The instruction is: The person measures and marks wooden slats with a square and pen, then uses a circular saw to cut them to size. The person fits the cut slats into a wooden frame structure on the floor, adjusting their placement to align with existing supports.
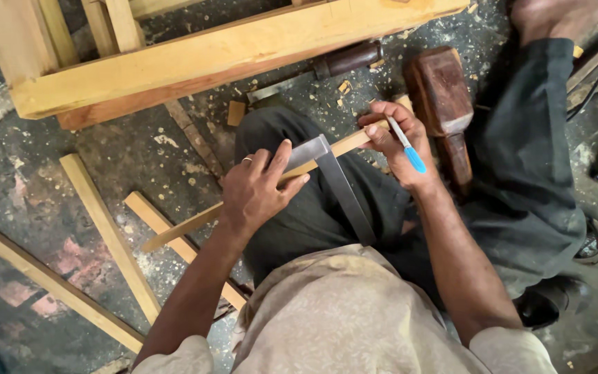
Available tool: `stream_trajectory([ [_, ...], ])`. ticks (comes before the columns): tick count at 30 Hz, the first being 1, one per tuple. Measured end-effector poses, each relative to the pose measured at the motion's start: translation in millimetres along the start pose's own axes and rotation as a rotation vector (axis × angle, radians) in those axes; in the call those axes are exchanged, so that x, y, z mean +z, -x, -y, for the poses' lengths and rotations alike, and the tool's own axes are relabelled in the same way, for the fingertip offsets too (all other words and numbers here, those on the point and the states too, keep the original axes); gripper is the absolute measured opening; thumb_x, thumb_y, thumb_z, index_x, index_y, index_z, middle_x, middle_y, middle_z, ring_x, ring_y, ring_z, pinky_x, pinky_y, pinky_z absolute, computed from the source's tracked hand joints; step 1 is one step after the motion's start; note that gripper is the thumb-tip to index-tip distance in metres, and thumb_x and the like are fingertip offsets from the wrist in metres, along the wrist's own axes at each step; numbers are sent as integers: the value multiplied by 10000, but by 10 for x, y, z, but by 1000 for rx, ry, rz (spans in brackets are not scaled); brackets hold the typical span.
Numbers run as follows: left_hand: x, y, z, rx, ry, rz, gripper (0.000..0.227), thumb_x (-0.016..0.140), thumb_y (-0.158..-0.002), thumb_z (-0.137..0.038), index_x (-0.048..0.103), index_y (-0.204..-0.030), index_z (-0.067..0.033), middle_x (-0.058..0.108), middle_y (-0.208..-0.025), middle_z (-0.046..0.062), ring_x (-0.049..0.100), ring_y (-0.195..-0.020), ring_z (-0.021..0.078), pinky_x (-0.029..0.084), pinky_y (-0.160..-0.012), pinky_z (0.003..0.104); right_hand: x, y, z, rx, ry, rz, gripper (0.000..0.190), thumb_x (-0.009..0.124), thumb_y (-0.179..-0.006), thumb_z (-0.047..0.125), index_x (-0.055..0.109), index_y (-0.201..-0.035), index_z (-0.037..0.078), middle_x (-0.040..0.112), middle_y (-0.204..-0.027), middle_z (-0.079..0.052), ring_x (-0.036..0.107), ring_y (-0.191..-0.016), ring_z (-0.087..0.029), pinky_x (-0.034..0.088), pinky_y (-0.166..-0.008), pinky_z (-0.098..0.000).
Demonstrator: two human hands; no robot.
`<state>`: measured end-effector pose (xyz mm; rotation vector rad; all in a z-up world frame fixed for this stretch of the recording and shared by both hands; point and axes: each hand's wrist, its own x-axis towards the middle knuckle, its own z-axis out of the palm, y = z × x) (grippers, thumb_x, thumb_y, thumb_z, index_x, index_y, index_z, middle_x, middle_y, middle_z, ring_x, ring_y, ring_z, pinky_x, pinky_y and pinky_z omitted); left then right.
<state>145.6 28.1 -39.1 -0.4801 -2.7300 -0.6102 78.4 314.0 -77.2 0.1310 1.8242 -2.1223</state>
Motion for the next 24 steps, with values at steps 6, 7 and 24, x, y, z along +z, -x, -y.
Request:
stream_trajectory([
  [6, -9, -34, 17, 9, -31, 25, 651, 857, -817, -516, 689, -1287, -97, 558, -802, 65, 642, -636, 233, 544, -532, 357, 29, 1, 10, 2, 7, 4, 397, 700, -1004, 127, 568, -1359, 8, 690, -1202, -129, 689, -1027, -166, 637, -884, -335],
  [7, -6, -31, 14, 17, -39, 28, 649, 859, -819, -516, 688, -1286, -99, 557, -801, 63, 640, -631, 231, 540, -525, 354, 24, 10, 13, 6, 5, 3, 400, 700, -1004, 131, 570, -1361, 7, 691, -1206, -131, 691, -1029, -168, 638, -888, -334],
  [24, 78, 23, 70, 60, -91, 30, 719, 848, -829, -564, 661, -1330, -84, 557, -830, 63, 636, -618, 219, 544, -510, 345, 83, 471, 274, -420, 638, -251, 389, 524, -1124, 260, 569, -1465, 77, 726, -1067, -108, 673, -946, -201, 557, -905, -336],
])
